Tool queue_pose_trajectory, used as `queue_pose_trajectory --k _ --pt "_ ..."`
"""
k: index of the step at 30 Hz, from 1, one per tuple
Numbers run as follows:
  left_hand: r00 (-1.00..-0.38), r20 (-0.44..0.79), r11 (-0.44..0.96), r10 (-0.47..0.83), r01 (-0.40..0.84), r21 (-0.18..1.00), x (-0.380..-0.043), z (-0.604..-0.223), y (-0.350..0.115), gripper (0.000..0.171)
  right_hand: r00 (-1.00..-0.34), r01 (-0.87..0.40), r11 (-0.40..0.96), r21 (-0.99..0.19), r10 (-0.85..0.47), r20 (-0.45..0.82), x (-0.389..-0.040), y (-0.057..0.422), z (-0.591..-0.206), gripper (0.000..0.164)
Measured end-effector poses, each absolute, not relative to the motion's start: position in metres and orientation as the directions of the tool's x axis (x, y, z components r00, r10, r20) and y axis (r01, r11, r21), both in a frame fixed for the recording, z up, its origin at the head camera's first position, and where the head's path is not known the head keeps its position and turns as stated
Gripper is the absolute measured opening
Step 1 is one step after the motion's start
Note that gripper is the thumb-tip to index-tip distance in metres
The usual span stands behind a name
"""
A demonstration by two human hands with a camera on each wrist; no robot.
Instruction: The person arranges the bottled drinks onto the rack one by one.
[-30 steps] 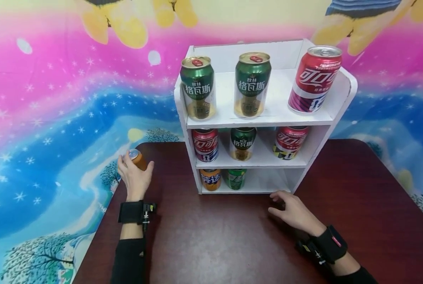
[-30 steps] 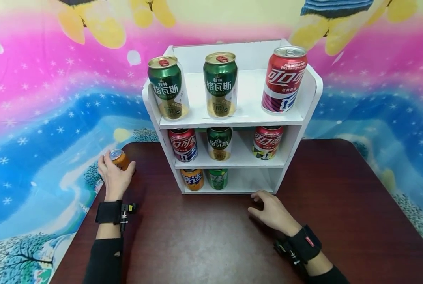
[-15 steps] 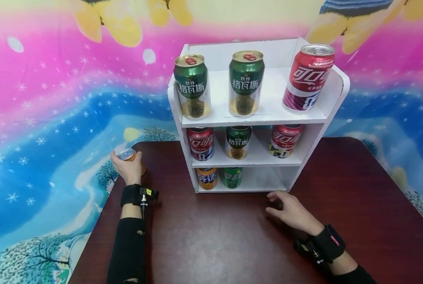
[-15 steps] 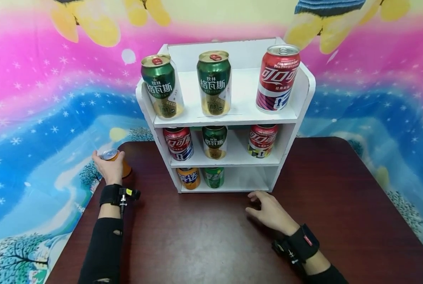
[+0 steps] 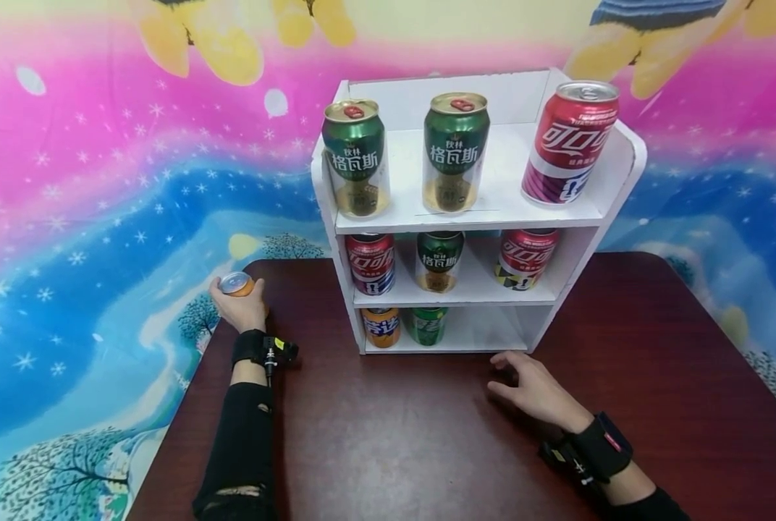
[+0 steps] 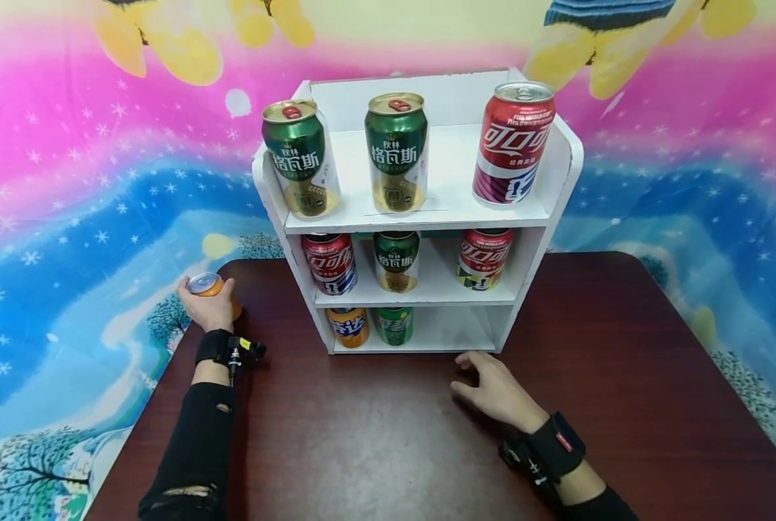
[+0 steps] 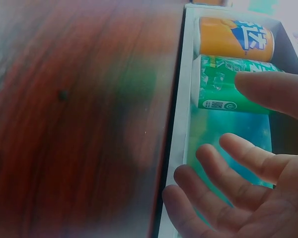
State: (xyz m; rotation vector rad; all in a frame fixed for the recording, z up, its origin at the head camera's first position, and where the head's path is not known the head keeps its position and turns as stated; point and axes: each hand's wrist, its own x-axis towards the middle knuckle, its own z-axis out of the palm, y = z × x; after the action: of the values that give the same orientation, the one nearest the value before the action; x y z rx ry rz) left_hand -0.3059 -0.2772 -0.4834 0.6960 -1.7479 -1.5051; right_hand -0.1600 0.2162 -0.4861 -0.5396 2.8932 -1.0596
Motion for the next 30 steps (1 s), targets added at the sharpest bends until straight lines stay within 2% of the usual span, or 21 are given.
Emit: queue_pose_trajectory --k 8,16,30 --pt "-0.586 0.119 0.135 -0.802 0.016 0.991 -0.304 -0.496 -0.279 0.096 -0.945 -0.296 0.709 -0.640 -0.316 0.087 -0.161 0.218 -0.487 0.037" --pt "-0.604 0.110 0.161 -0.789 -0.030 0.987 -0.306 -0.494 -0.281 0.087 -0.942 -0.304 0.696 -0.650 -0.320 0.098 -0.161 0.221 -0.486 0.035" --pt "-0.747 0.201 0.338 -0.634 -0.034 0.940 -0.281 -0.494 -0.293 0.086 -0.936 -0.311 0.690 -0.654 -0.343 0.084 -0.160 0.220 -0.483 0.034"
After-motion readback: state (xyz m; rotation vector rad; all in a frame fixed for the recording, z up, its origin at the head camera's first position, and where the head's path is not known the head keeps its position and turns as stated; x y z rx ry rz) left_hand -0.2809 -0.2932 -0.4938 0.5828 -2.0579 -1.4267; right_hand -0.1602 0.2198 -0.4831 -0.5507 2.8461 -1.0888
